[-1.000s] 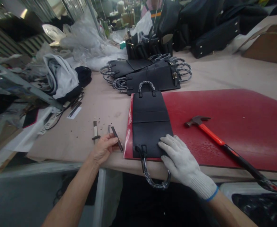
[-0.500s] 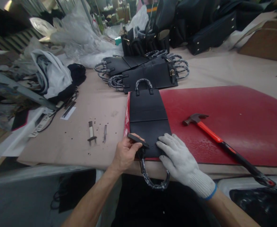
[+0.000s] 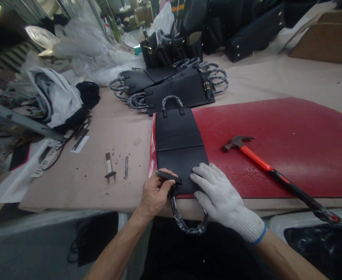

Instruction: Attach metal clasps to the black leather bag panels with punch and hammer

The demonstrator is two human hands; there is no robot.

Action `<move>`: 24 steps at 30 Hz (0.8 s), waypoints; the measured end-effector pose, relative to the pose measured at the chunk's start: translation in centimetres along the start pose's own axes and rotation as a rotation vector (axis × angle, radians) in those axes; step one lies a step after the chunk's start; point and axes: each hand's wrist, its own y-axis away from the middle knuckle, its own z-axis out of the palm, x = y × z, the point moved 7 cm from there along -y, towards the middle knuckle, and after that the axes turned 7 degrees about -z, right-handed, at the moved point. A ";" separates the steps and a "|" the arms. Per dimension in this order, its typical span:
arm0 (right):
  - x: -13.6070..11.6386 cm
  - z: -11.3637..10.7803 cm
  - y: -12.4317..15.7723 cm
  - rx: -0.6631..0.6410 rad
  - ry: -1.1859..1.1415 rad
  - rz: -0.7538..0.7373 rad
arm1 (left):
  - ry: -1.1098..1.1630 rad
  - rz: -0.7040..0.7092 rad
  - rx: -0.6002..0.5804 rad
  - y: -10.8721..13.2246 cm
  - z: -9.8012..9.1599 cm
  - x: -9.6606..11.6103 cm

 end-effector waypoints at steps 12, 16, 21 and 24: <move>0.0 0.0 -0.1 -0.002 -0.010 0.014 | -0.211 0.176 0.038 0.3 0.2 1.7; 0.0 0.0 -0.1 -0.011 0.001 0.006 | -0.228 0.236 0.017 0.1 0.7 2.3; 0.0 0.0 -0.1 -0.005 0.001 0.011 | -0.224 0.258 -0.008 0.1 1.1 2.7; 0.0 0.1 -0.1 -0.004 -0.003 0.011 | -0.172 0.184 0.006 0.1 0.8 2.2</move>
